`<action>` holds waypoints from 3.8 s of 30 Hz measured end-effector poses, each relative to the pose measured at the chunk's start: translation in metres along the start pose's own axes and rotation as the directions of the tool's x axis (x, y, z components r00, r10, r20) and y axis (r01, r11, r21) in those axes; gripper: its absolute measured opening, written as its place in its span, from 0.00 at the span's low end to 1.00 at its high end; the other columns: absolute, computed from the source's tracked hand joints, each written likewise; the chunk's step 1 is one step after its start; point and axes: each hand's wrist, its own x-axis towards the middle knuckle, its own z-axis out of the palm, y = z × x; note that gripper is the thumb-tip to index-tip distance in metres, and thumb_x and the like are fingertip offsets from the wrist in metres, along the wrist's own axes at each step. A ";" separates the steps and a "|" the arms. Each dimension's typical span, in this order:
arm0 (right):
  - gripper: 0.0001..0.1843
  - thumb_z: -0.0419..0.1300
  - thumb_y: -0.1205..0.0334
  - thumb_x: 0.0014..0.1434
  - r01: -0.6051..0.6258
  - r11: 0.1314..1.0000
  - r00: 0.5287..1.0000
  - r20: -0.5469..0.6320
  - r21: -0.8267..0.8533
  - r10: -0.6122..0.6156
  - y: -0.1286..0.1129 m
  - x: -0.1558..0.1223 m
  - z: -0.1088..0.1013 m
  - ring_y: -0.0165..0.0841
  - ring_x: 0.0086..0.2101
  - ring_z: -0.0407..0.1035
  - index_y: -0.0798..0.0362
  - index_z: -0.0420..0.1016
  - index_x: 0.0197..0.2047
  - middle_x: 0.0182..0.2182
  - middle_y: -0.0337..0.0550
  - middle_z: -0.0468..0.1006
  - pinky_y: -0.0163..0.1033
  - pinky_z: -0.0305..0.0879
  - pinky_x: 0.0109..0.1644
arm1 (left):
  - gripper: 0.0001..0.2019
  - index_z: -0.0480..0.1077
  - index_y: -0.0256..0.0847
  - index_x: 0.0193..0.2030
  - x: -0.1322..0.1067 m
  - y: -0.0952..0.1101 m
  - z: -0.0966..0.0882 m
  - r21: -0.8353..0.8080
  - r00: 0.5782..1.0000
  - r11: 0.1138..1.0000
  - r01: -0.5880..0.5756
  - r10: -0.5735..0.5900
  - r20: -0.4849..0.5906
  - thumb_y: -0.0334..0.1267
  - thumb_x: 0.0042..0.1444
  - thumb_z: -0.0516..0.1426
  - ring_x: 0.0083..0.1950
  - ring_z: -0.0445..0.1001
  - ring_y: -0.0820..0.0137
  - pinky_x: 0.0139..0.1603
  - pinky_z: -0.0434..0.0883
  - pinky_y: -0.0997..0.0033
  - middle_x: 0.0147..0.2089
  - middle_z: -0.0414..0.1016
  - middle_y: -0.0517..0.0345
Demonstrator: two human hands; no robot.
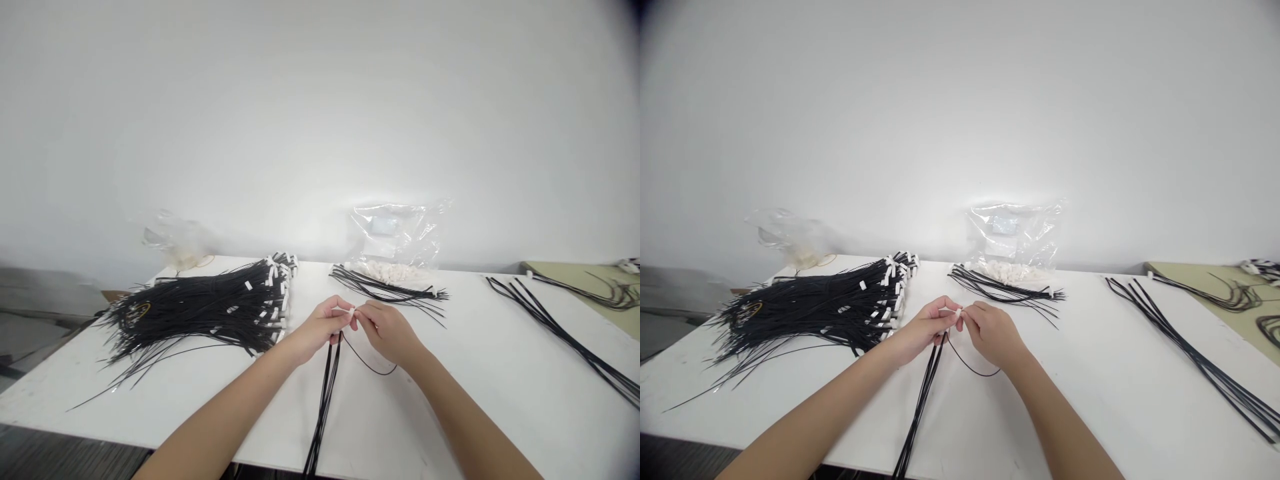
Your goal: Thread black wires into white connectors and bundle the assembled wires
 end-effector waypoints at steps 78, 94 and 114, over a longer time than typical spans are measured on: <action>0.08 0.55 0.58 0.55 -0.093 0.685 0.938 -0.166 0.723 0.303 -0.009 0.009 -0.006 0.26 0.23 0.61 0.53 0.69 0.31 0.22 0.38 0.67 0.33 0.60 0.27 | 0.15 0.62 0.43 0.43 0.007 -0.008 -0.008 -0.056 0.935 0.997 0.050 -0.066 -0.349 0.41 0.47 0.55 0.16 0.53 0.86 0.18 0.54 0.79 0.31 0.62 0.64; 0.13 0.52 0.54 0.57 0.223 0.028 0.301 -0.096 0.974 0.949 0.074 0.002 -0.051 0.19 0.21 0.60 0.51 0.69 0.41 0.23 0.31 0.60 0.32 0.69 0.34 | 0.12 0.61 0.44 0.40 0.004 -0.003 -0.010 -0.055 0.945 0.994 0.095 -0.107 -0.309 0.42 0.48 0.53 0.16 0.51 0.87 0.20 0.51 0.79 0.32 0.62 0.64; 0.10 0.56 0.56 0.52 -0.267 0.890 0.948 -0.064 0.369 0.311 -0.009 0.003 -0.017 0.23 0.18 0.46 0.51 0.75 0.28 0.15 0.33 0.57 0.31 0.45 0.22 | 0.12 0.59 0.45 0.41 0.003 0.000 -0.009 -0.074 0.989 0.997 -0.010 -0.001 -0.147 0.44 0.51 0.52 0.19 0.50 0.85 0.19 0.46 0.80 0.36 0.69 0.58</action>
